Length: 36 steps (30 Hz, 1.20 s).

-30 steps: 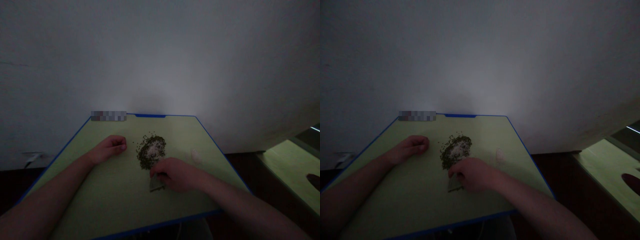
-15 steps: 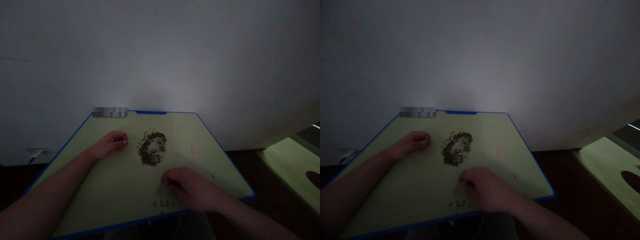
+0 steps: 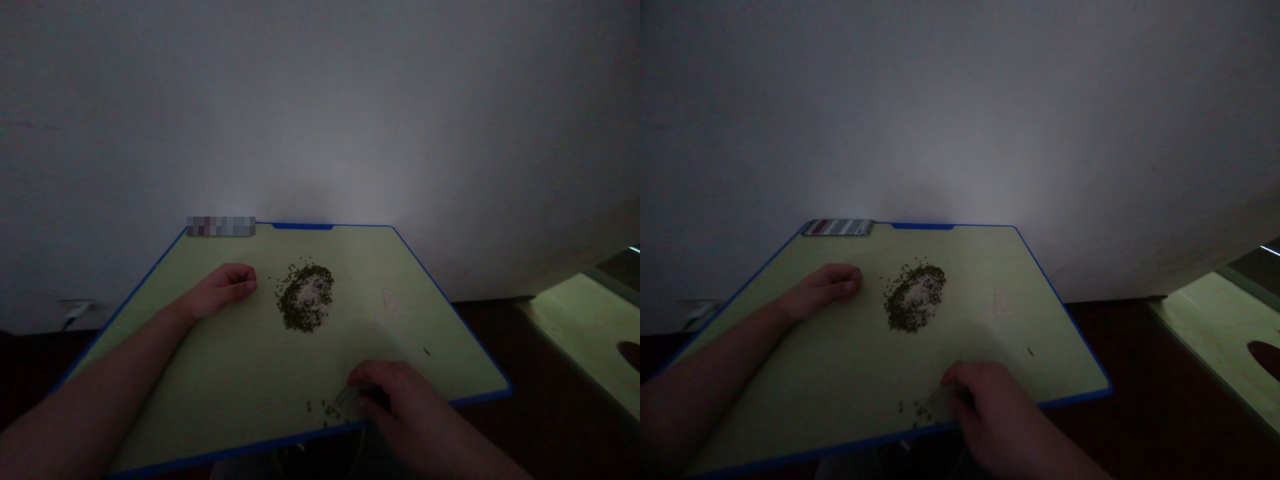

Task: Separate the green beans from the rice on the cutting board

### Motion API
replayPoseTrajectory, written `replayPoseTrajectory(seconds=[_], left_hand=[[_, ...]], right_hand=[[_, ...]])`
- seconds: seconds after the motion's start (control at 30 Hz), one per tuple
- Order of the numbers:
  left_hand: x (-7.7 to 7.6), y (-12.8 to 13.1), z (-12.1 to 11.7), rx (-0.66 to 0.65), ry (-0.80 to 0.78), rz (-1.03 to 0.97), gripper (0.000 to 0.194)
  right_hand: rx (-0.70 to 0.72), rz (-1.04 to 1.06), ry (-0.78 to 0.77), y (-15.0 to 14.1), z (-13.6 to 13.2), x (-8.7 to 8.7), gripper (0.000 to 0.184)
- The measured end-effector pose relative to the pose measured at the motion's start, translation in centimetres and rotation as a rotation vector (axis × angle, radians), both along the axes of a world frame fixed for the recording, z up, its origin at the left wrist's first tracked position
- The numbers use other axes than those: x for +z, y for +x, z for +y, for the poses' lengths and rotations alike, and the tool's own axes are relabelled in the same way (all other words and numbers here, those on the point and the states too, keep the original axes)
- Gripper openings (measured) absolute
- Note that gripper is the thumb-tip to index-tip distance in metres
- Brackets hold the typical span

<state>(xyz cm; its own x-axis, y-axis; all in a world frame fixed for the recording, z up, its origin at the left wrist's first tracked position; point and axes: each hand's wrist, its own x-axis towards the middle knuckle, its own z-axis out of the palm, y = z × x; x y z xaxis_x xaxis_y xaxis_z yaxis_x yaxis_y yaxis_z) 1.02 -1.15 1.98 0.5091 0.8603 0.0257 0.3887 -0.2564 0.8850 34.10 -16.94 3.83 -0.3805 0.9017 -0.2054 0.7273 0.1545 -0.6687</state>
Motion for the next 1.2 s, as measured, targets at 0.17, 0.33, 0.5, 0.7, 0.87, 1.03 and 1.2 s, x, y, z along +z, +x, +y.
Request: replayPoseTrajectory(seconds=[0.17,0.33,0.5,0.7,0.87,1.03,1.2], left_hand=[[0.0,0.0,-0.1,0.011,-0.028,-0.018,0.032],[0.1,0.1,-0.1,0.012,-0.043,-0.019,0.034],[0.1,0.1,-0.1,0.004,-0.046,-0.023,0.032],[-0.2,-0.1,0.1,0.001,-0.021,-0.004,0.031],[-0.1,-0.1,0.2,0.012,-0.009,0.015,0.032],[-0.2,-0.2,0.2,0.018,-0.03,0.015,0.033],[-0.4,-0.3,0.2,0.024,-0.051,0.011,0.034]], right_hand=[[0.044,0.055,0.027,-1.4,0.6,0.0,0.022],[0.01,0.143,0.066,-0.6,3.0,0.6,0.021],[-0.137,0.224,0.214,2.7,4.1,2.8,0.017],[-0.198,0.134,0.319,6.7,2.4,3.1,0.014],[-0.257,0.659,0.15,8.2,4.2,-0.2,0.013],[-0.369,1.135,-0.075,7.7,5.9,-1.3,0.019],[-0.384,1.26,-0.223,7.5,5.8,-0.4,0.017]])
